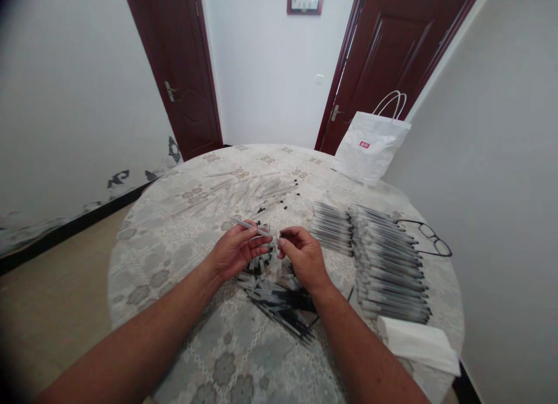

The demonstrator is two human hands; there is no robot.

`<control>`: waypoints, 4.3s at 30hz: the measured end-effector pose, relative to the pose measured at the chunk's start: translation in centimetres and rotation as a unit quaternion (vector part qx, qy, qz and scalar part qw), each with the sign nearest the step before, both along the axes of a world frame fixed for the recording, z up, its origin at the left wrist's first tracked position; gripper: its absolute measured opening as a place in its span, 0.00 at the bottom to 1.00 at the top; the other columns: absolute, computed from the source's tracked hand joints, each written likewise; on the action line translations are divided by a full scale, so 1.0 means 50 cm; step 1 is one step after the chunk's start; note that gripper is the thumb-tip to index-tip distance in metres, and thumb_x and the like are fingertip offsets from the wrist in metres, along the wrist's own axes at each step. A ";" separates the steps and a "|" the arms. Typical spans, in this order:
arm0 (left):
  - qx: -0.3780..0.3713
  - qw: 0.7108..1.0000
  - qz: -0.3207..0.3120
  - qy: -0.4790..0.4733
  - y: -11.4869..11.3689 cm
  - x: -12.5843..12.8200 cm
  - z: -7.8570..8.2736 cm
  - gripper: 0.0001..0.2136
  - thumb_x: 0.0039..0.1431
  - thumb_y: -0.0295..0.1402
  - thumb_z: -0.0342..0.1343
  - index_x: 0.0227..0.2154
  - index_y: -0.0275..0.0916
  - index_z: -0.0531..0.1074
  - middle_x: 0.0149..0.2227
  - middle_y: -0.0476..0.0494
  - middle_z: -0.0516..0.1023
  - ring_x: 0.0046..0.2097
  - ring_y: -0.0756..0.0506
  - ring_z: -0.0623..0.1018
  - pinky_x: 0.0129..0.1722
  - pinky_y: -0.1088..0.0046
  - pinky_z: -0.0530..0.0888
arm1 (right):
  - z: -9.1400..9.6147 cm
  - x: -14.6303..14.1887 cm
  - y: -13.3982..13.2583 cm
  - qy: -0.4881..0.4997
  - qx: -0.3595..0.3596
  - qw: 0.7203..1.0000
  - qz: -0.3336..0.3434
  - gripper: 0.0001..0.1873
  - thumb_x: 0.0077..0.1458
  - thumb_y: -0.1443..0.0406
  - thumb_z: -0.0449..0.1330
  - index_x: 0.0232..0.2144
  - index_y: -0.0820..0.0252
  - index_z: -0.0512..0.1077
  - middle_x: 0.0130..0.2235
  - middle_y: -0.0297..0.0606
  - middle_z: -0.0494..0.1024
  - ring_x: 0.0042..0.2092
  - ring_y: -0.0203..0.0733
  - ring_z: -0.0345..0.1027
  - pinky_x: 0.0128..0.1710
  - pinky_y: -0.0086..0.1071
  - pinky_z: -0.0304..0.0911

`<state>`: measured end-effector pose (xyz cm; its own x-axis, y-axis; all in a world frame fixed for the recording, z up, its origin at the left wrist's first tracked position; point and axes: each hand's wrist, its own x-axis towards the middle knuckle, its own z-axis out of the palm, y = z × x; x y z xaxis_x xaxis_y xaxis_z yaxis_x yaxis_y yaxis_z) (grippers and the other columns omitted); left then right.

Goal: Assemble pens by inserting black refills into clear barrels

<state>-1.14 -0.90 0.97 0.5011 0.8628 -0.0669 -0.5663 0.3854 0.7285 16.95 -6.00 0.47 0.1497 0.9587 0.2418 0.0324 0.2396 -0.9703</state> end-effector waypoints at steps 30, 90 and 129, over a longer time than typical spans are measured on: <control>0.044 0.999 0.015 0.024 0.000 0.010 -0.011 0.14 0.52 0.31 0.67 0.37 0.36 0.67 0.41 0.40 0.80 0.41 0.43 0.82 0.42 0.64 0.79 | -0.006 -0.014 -0.006 -0.097 0.007 0.994 -0.044 0.12 0.54 0.57 0.63 0.37 0.57 0.72 0.32 0.34 0.76 0.29 0.36 0.68 0.28 0.29 0.66; 0.082 0.995 -0.017 0.052 -0.012 0.011 -0.008 0.13 0.52 0.32 0.67 0.34 0.34 0.68 0.37 0.39 0.81 0.37 0.46 0.81 0.39 0.67 0.79 | 0.010 -0.007 -0.031 -0.351 0.095 0.931 -0.042 0.11 0.66 0.61 0.50 0.32 0.57 0.67 0.30 0.33 0.71 0.32 0.38 0.65 0.33 0.30 0.57; 0.515 0.686 0.067 0.509 0.013 0.005 -0.013 0.07 0.60 0.32 0.55 0.40 0.41 0.75 0.37 0.45 0.78 0.39 0.46 0.76 0.44 0.69 0.71 | 0.028 0.123 0.008 -0.468 0.194 0.827 -0.242 0.13 0.64 0.63 0.52 0.45 0.60 0.74 0.40 0.44 0.73 0.42 0.45 0.68 0.45 0.37 0.65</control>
